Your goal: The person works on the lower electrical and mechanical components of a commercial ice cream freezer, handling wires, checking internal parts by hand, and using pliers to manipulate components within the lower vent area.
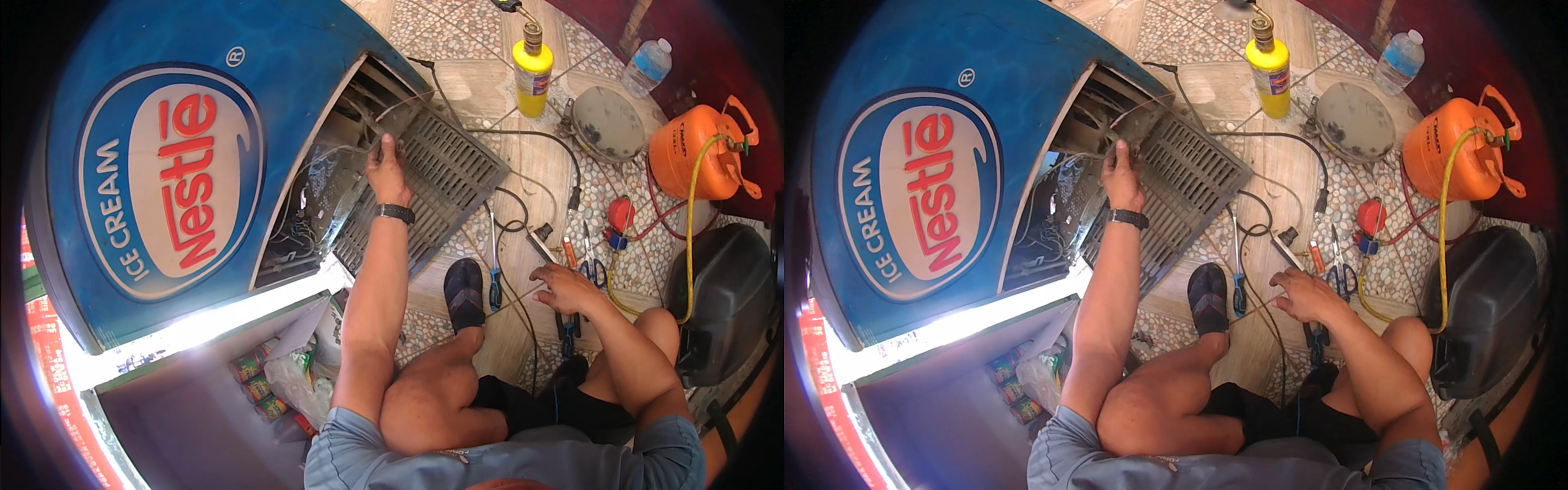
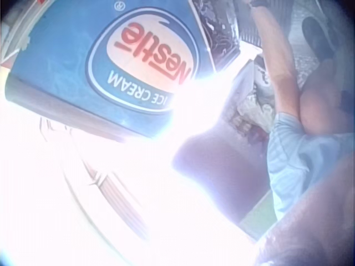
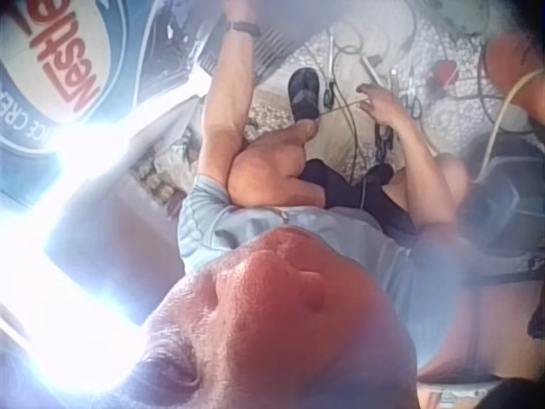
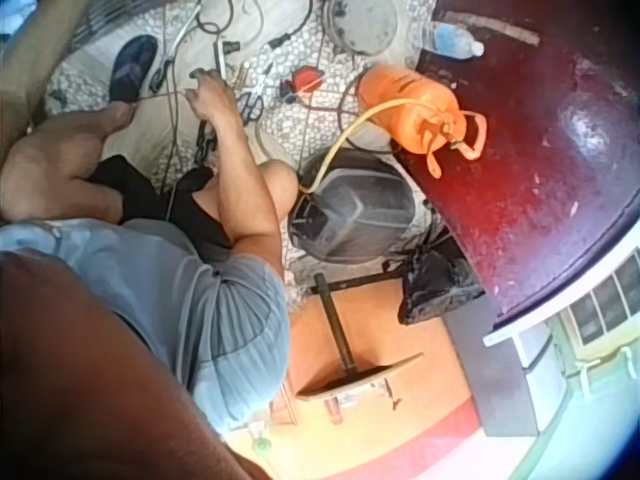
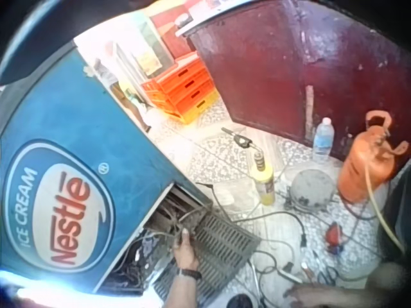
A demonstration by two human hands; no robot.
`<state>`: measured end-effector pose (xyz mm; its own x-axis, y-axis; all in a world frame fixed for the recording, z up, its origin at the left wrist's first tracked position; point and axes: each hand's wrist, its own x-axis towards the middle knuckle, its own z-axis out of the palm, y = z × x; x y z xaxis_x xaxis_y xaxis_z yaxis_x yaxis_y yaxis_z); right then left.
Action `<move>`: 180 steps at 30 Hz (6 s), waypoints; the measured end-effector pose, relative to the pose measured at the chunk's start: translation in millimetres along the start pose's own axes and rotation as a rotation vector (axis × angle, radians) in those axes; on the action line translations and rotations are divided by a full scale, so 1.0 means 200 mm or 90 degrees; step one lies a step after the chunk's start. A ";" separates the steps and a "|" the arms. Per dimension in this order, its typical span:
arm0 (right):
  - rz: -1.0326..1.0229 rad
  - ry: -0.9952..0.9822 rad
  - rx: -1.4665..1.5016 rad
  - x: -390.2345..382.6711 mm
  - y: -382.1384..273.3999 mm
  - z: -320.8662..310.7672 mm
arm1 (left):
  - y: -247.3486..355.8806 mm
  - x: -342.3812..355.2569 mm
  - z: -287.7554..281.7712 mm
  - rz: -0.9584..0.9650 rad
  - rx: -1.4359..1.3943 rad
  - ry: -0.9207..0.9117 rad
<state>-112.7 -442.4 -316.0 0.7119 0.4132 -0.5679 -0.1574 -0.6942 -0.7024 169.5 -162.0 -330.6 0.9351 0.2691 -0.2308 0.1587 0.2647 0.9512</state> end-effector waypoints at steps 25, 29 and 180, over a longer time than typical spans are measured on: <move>-0.015 -0.023 -0.004 0.04 0.02 0.01 | 0.06 -0.02 0.01 -0.056 -0.146 0.038; -0.004 -0.022 0.002 0.03 -0.01 -0.02 | 0.08 -0.01 0.00 -0.122 -0.158 0.028; 0.034 0.035 0.006 -0.08 0.00 -0.04 | -0.20 -0.04 -0.09 -0.007 0.054 -0.060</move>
<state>-118.7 -454.2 -304.4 0.7383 0.3428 -0.5809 -0.2028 -0.7085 -0.6759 150.6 -157.5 -370.8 0.9579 0.1777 -0.2255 0.1921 0.1872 0.9634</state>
